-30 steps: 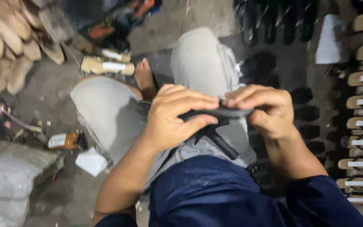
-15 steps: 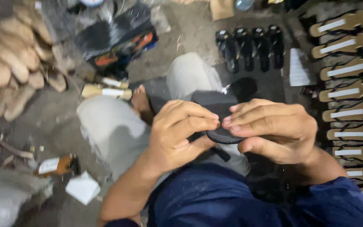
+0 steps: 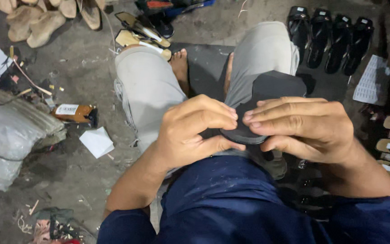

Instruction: The person assembles black sandals by attaching straps to the soles using a manual riveting tool. They repeatedly position the strap, press the rivet with the tool, and inspect the connection. The person handles multiple sandals and places finished units aside.

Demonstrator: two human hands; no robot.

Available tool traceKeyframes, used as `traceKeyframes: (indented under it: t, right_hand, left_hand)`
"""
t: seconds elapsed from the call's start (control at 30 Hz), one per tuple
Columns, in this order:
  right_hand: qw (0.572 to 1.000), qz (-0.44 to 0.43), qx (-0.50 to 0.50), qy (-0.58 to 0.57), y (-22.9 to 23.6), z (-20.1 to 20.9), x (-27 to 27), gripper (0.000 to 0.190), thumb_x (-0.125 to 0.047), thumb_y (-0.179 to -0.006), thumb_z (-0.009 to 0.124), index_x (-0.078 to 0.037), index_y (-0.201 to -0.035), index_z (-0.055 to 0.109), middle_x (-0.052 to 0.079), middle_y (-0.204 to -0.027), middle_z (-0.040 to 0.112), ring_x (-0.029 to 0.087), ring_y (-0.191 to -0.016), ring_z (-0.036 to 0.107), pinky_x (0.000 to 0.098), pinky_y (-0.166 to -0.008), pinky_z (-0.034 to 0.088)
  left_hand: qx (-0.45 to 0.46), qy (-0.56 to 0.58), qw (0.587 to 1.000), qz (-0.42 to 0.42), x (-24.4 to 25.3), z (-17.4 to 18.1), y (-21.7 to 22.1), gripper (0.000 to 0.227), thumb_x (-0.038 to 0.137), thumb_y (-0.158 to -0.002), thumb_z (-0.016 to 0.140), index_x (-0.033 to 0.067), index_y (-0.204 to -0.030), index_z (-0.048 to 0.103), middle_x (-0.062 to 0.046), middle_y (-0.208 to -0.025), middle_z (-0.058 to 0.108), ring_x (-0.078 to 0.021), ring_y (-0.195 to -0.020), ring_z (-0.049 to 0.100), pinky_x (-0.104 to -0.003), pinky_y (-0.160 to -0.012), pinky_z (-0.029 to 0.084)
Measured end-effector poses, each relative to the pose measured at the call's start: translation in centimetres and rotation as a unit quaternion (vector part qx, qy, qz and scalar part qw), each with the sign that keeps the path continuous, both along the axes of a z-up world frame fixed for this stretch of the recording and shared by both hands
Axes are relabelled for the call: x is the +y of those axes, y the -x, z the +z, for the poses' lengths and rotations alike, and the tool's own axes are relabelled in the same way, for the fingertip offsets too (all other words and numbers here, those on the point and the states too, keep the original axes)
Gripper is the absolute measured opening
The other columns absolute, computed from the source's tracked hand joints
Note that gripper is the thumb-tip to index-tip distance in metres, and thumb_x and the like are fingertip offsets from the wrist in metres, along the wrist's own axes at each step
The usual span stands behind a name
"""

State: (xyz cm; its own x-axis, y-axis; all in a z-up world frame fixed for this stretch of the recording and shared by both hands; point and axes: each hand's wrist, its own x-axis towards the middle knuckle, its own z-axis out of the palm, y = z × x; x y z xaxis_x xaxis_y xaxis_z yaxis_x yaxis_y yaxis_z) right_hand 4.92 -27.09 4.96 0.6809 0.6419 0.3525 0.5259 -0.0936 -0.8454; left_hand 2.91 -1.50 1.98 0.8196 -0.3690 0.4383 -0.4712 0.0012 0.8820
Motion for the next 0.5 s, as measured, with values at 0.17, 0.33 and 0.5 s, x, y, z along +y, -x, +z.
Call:
traceKeyframes:
  t: [0.17,0.33,0.5]
  right_hand:
    - [0.999,-0.019,-0.025,0.000,0.4,-1.6,1.1,0.033,-0.022,-0.085,0.082,-0.001,-0.109,0.072,0.014,-0.106,0.076,0.027,-0.106,0.077,0.0437,-0.101,0.062]
    - [0.994,-0.065,-0.035,0.083,-0.8,-2.0,0.9,0.033,-0.024,-0.079,0.082,-0.005,-0.105,0.072,0.010,-0.105,0.075,0.025,-0.106,0.074,0.0486,-0.106,0.053]
    - [0.993,-0.071,-0.003,0.094,-0.3,-3.6,0.5,0.033,-0.023,-0.081,0.085,-0.008,-0.107,0.074,0.007,-0.108,0.077,0.022,-0.109,0.075,0.0416,-0.106,0.053]
  left_hand:
    - [-0.005,-0.054,0.998,0.043,-0.1,-0.1,0.9,0.029,0.002,-0.085,0.090,0.0050,-0.104,0.069,-0.008,-0.107,0.066,-0.0190,-0.096,0.073,-0.027,-0.084,0.062]
    - [0.010,-0.087,0.994,0.064,0.7,0.2,0.9,0.033,0.004,-0.082,0.091,0.0044,-0.104,0.067,-0.009,-0.106,0.066,-0.0229,-0.098,0.071,-0.031,-0.085,0.059]
    - [0.025,-0.103,0.993,0.050,0.0,-0.1,1.2,0.038,0.004,-0.084,0.087,0.0008,-0.115,0.066,-0.012,-0.114,0.066,-0.0280,-0.102,0.069,-0.033,-0.089,0.057]
